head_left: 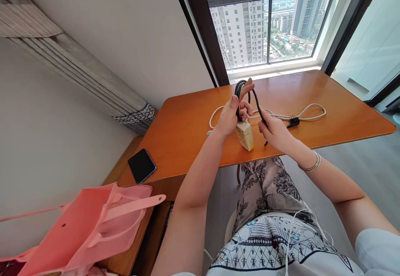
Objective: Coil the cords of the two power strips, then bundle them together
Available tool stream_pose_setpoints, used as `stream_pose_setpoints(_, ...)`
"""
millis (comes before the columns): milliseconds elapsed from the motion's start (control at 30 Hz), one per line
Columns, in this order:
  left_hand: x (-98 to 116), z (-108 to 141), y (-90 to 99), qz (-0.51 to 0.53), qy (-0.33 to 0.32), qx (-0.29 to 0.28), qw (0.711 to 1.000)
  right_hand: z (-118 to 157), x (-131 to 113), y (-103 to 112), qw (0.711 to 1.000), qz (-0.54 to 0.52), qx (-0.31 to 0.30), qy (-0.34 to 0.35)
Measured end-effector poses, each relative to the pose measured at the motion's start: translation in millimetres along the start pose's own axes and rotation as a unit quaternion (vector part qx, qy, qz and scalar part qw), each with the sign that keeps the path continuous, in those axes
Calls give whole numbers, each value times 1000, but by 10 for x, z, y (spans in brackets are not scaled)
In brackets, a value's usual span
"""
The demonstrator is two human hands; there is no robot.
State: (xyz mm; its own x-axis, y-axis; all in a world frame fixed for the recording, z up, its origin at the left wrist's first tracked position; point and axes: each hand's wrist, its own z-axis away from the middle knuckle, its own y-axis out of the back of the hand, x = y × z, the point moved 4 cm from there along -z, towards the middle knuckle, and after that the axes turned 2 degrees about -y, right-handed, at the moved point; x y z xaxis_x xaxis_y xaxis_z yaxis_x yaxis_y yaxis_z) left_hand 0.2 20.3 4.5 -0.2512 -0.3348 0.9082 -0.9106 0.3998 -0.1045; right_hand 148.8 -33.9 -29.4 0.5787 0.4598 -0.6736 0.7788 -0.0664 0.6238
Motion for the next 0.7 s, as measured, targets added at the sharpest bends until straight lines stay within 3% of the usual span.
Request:
stream_pose_setpoints(133,42,1,-63,-19,-57,-22,998,-129,-170,23,989,129,-71,-24)
stream_pose_setpoints(267,23,-16,-86,-74,-126,-39,989,-151,-261,-8,976,182,-115,-37)
stream_pose_setpoints(400,-40,-58,-2,-137,-170,-8,976,-62,-178,-52,981,130,-136,-38)
stream_pose_setpoints(500,-70,-100,110,-152,-191,23,969,74,-66,-82,981,22,-183,-62)
stream_pose_setpoints(567,-84,-132,198,-151,-196,44,968,181,-26,-74,976,15,-207,-65)
stream_pose_setpoints(700,-98,-183,298,-137,-178,46,973,317,-119,85,974,157,-163,15)
